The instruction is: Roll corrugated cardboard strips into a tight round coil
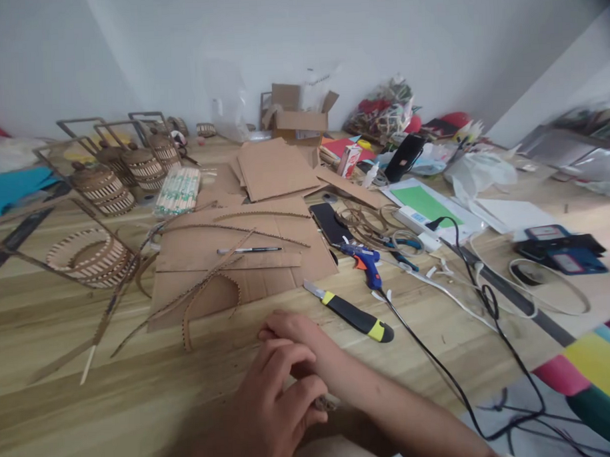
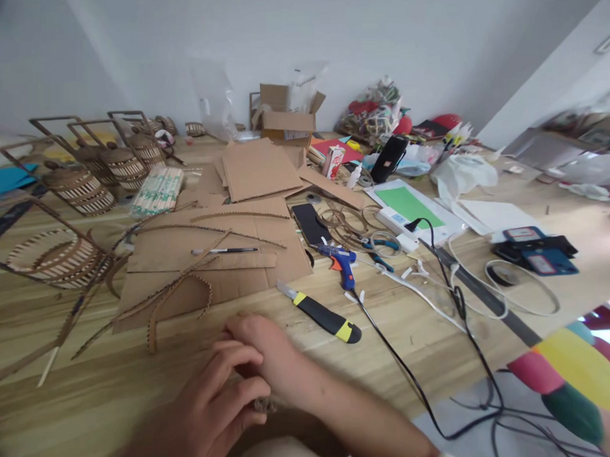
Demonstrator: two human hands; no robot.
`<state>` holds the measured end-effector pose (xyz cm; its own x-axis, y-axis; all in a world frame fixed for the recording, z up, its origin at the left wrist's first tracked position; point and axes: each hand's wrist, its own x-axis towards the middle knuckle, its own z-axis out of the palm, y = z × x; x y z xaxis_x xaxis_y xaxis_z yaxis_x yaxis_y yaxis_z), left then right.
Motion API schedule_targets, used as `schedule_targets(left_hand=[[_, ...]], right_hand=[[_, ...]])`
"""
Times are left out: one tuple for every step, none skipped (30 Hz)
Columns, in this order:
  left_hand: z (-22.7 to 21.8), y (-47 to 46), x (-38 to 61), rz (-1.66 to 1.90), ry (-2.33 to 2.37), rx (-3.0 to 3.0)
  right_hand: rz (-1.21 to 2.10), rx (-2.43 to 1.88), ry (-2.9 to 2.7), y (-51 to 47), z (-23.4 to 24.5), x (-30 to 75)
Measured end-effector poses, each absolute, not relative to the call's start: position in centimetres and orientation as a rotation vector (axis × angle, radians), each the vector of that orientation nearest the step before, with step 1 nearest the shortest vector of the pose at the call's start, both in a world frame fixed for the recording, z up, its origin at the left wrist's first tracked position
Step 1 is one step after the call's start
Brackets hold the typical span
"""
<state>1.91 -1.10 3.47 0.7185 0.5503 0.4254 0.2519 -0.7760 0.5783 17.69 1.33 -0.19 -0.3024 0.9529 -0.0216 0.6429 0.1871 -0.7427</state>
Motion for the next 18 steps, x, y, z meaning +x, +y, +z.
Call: schedule_targets(left_hand=[[3.4,-1.2,2.2,0.803,0.637,2.439],[3.2,-1.2,2.4,0.802,0.648,2.439],[3.0,-1.3,2.5,0.792,0.644,2.439],[2.7,-1.4,2.6,0.787,0.63,2.444],[2.4,-1.4,2.7,0.805,0.598,2.453],[2.2,-1.4,2.8,0.83,0.561,2.473],[1.9,-1.4,2.8,0.875,0.522,2.494],[1.8,-1.4,2.9,0.919,0.494,2.512],[1.8,-1.3,2.9,0.951,0.494,2.524],[1.9,-1.3,2.9,0.98,0.52,2.526],[2.1,-1.3,2.8,0.991,0.568,2.522],[2.4,-1.3,2.8,0.992,0.623,2.514],[2.7,-1.4,2.7,0.994,0.674,2.502],[3.1,-1.5,2.7,0.989,0.702,2.493],[3.3,-1.7,2.7,0.983,0.712,2.484],[3.5,-1.9,2.7,0.969,0.714,2.474],[3.6,-2.1,2.8,0.936,0.708,2.468],[3.5,-2.1,2.7,0.894,0.708,2.459]], right_hand=[[0.905,-1.521,-2.016,1.7,-0.3,17.5],[0.896,-1.552,-2.014,2.0,-0.3,17.3],[0.889,-1.581,-2.016,2.4,-0.2,17.1],[0.884,-1.606,-2.02,2.8,0.0,17.0],[0.883,-1.625,-2.025,3.2,0.3,16.8],[0.886,-1.638,-2.029,3.6,0.6,16.7],[0.887,-1.647,-2.032,3.9,1.0,16.7],[0.885,-1.655,-2.031,4.1,1.4,16.7],[0.88,-1.662,-2.029,4.2,1.7,16.6],[0.874,-1.667,-2.029,4.3,1.9,16.6],[0.867,-1.671,-2.03,4.3,2.0,16.6],[0.862,-1.671,-2.035,4.3,2.0,16.6],[0.861,-1.667,-2.045,4.2,1.9,16.5],[0.862,-1.66,-2.056,4.2,1.8,16.5],[0.86,-1.654,-2.067,4.2,1.8,16.6],[0.854,-1.65,-2.074,4.2,1.7,16.7],[0.843,-1.647,-2.077,4.4,1.7,17.0],[0.825,-1.649,-2.075,4.6,1.8,17.6]])
